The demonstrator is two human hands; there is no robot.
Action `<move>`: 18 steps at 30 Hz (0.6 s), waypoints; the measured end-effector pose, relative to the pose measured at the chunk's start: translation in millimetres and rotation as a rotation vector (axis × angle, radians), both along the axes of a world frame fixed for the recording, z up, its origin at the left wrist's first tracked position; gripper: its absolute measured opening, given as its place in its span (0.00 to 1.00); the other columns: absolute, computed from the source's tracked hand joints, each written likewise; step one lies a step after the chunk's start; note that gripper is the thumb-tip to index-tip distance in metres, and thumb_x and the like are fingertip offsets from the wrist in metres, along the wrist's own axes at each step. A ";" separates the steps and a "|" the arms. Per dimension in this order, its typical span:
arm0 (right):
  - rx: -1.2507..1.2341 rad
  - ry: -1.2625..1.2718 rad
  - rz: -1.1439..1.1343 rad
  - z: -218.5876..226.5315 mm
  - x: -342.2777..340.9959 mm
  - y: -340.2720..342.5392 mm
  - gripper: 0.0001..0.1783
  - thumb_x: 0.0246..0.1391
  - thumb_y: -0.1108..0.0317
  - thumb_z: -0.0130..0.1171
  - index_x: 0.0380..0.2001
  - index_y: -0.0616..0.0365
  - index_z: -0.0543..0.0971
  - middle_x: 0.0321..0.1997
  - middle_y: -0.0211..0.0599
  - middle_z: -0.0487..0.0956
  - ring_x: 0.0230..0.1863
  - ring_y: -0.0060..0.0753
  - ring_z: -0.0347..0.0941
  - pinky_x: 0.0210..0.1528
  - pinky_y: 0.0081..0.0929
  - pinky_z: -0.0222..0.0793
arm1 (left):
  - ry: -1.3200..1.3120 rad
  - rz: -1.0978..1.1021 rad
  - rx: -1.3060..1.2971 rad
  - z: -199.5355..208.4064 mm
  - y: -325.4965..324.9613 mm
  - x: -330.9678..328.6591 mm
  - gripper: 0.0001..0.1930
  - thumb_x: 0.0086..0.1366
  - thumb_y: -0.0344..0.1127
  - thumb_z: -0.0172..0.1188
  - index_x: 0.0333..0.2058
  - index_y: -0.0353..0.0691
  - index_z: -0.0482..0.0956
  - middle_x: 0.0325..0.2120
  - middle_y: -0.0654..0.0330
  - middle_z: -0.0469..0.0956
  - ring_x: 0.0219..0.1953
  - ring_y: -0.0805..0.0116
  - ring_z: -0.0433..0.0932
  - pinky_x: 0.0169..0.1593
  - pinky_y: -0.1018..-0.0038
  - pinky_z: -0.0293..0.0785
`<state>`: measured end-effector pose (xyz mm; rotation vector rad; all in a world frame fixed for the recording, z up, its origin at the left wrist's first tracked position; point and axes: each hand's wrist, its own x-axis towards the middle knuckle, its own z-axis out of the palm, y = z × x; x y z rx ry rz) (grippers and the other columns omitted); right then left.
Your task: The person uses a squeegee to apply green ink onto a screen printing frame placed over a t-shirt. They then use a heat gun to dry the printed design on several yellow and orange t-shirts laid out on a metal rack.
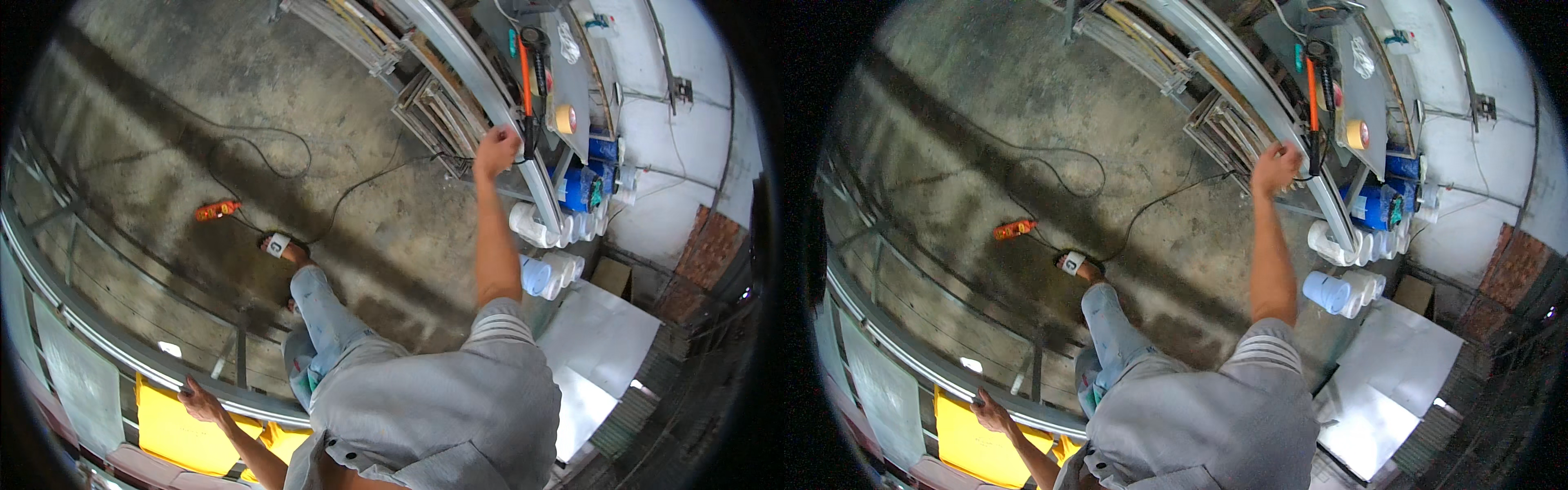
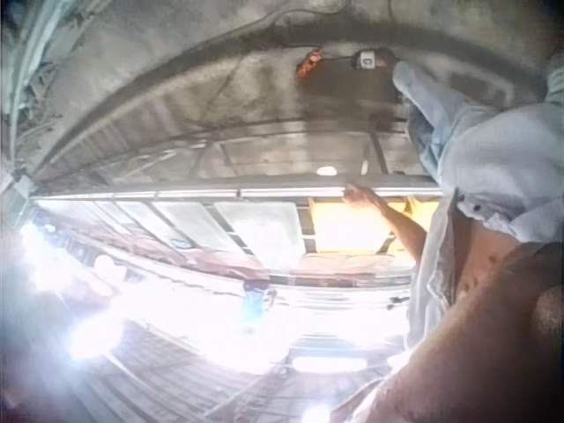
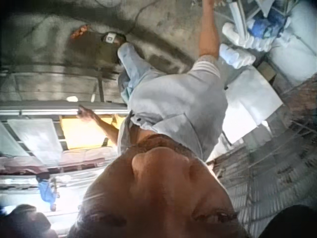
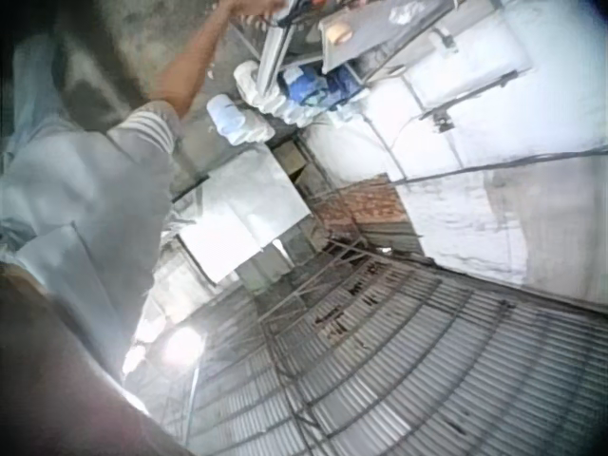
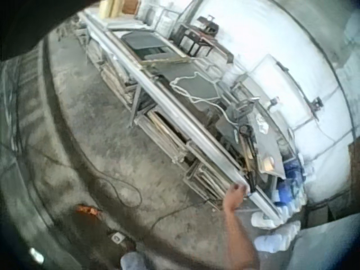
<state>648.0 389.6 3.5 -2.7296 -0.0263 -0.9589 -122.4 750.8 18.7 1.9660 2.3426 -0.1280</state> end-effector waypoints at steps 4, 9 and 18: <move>0.019 0.025 -0.027 44.1 104.7 -42.3 0.16 0.56 0.59 0.63 0.42 0.59 0.80 0.41 0.47 0.81 0.46 0.53 0.77 0.47 0.47 0.74 | -0.036 0.014 -0.034 -2.2 10.9 -4.9 0.35 0.64 0.69 0.58 0.36 0.34 0.78 0.30 0.45 0.82 0.32 0.41 0.78 0.37 0.48 0.69; -0.109 0.182 0.006 66.2 188.7 -71.6 0.21 0.55 0.55 0.64 0.46 0.57 0.81 0.47 0.52 0.81 0.50 0.55 0.78 0.53 0.50 0.74 | 0.069 0.017 -0.124 -3.7 20.9 -5.5 0.38 0.63 0.70 0.59 0.42 0.32 0.81 0.32 0.43 0.83 0.32 0.41 0.79 0.38 0.48 0.72; -0.195 0.464 0.100 44.8 304.9 -64.8 0.49 0.59 0.30 0.56 0.63 0.68 0.73 0.59 0.58 0.78 0.57 0.54 0.78 0.56 0.45 0.74 | 0.127 0.055 -0.261 46.7 44.2 30.0 0.27 0.60 0.57 0.66 0.37 0.33 0.82 0.33 0.46 0.83 0.39 0.45 0.82 0.46 0.53 0.75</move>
